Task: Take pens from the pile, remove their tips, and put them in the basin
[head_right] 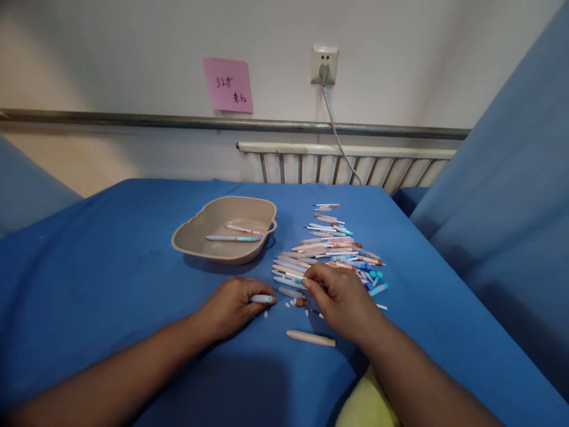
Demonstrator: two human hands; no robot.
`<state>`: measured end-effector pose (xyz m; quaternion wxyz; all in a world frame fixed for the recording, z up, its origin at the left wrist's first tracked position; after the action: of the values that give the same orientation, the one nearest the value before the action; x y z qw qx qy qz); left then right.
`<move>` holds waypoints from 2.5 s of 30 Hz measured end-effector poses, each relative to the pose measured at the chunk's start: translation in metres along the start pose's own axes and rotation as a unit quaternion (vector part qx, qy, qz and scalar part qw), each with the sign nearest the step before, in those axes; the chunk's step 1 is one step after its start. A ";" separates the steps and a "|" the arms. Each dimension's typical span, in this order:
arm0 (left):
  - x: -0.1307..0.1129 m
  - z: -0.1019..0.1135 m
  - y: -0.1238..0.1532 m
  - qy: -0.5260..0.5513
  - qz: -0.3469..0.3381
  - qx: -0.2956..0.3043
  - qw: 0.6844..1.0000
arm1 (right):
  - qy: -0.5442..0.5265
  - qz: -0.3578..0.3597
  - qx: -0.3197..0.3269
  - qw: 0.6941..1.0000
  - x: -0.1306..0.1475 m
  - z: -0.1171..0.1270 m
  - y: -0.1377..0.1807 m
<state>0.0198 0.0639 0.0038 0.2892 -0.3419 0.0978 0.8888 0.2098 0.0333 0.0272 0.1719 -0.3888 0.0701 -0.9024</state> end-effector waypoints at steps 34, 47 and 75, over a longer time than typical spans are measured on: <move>-0.006 0.004 0.004 0.460 0.091 -0.063 0.881 | -0.097 0.029 -0.029 0.994 0.014 0.001 0.003; -0.016 0.021 0.005 0.256 0.037 -0.080 0.963 | -0.034 0.062 -0.092 0.993 0.006 0.014 0.001; -0.029 -0.003 0.010 0.234 0.009 0.030 0.972 | -0.077 0.049 -0.013 0.996 0.022 -0.003 0.001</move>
<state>0.0328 0.0417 0.0203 0.2603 -0.5307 0.1925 0.7833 0.1934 0.0246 0.0401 0.2153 -0.4557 0.0876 -0.8592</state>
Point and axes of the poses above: each hand's wrist, its own y-axis away from the middle knuckle, its own z-axis out of the back of the hand, x = y × z, the point moved 5 cm from there along -y, towards the middle knuckle, and after that the axes turned 1 degree about -z, right-handed, at the moved point
